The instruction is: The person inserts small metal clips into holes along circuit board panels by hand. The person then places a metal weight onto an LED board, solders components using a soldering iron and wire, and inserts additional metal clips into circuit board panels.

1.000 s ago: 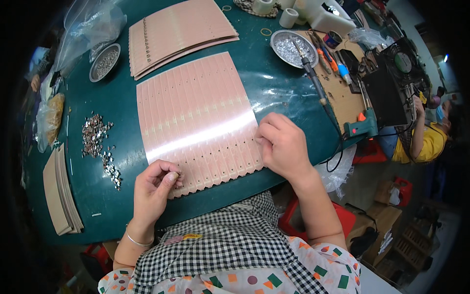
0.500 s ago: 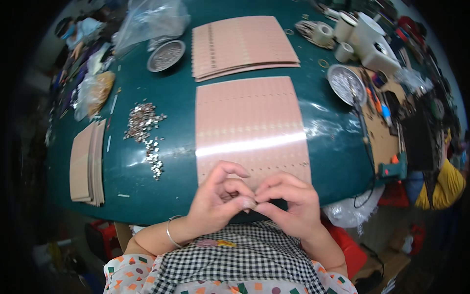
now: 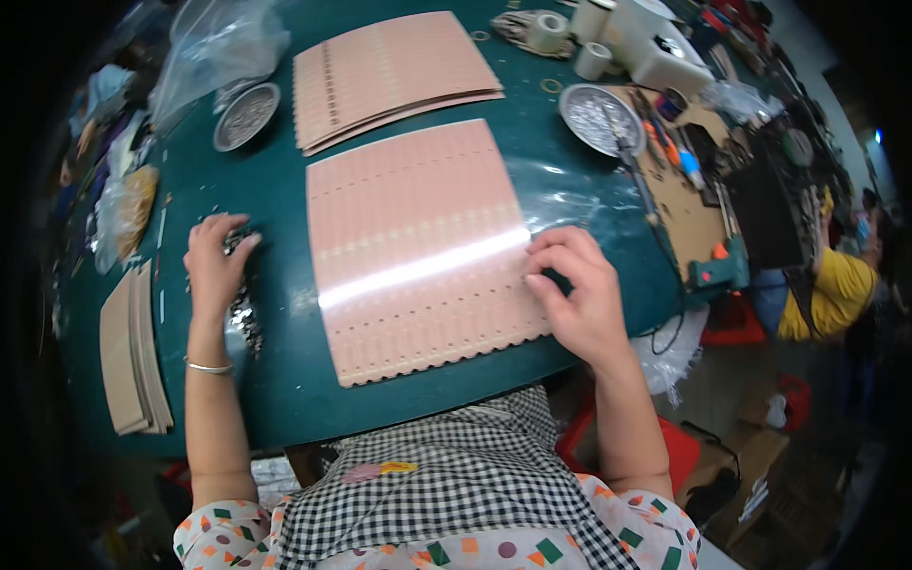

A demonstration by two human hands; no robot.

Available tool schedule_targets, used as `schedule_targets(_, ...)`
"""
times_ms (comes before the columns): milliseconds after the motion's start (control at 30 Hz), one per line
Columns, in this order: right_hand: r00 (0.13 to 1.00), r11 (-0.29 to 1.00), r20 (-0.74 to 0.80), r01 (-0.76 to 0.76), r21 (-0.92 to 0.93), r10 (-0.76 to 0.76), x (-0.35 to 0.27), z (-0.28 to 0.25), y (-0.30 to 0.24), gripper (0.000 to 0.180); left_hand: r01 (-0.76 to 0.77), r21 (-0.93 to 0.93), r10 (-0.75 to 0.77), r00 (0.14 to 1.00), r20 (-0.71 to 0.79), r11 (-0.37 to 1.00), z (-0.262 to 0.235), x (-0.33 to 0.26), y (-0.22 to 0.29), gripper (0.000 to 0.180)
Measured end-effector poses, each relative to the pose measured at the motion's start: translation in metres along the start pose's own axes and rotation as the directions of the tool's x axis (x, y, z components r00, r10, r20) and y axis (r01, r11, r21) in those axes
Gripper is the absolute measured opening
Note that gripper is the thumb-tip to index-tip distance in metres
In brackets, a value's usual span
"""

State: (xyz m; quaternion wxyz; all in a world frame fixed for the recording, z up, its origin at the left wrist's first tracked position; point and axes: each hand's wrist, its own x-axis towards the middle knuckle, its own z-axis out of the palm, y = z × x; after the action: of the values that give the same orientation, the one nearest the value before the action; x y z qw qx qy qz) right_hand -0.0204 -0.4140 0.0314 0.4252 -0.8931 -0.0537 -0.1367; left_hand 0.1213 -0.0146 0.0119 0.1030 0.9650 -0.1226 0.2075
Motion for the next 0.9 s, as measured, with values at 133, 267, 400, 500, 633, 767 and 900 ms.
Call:
schedule_targets(133, 0.999, 0.998, 0.018, 0.027, -0.061, -0.026, -0.005, 0.004, 0.009, 0.014, 0.146, -0.257, -0.090, 0.972, 0.218, 0.955, 0.015, 0.000, -0.021, 0.020)
schedule_targets(267, 0.999, 0.996, 0.037, 0.013, -0.093, -0.010, -0.003, 0.010, 0.010, 0.013, 0.196, -0.324, -0.139, 0.971, 0.193, 0.926, 0.020, 0.002, -0.018, 0.018)
schedule_targets(400, 0.998, 0.992, 0.066, 0.013, -0.123, -0.005, -0.001, 0.011, 0.008, 0.013, 0.297, -0.363, -0.212, 0.943, 0.257, 0.883, 0.024, 0.009, -0.021, 0.023)
schedule_targets(500, 0.998, 0.992, 0.065, 0.006, -0.125, 0.003, 0.000, 0.010, 0.007, 0.013, 0.227, -0.258, -0.160, 0.953, 0.256, 0.939, 0.027, 0.014, -0.022, 0.021)
schedule_targets(633, 0.997, 0.973, 0.048, 0.071, -0.219, -0.062, 0.000, 0.013, 0.005, 0.012, 0.252, -0.275, -0.172, 0.944, 0.283, 0.928, 0.027, 0.018, -0.019, 0.015)
schedule_targets(767, 0.996, 0.950, 0.027, 0.093, -0.298, -0.090, -0.001, 0.021, 0.000, 0.013, 0.095, -0.173, -0.058, 0.976, 0.211, 0.980, 0.023, 0.018, -0.016, 0.010)
schedule_targets(900, 0.999, 0.957, -0.002, 0.036, -0.287, -0.038, -0.005, 0.018, 0.000, 0.013, -0.060, -0.200, 0.073, 0.996, 0.058, 0.978, 0.012, 0.016, -0.008, 0.009)
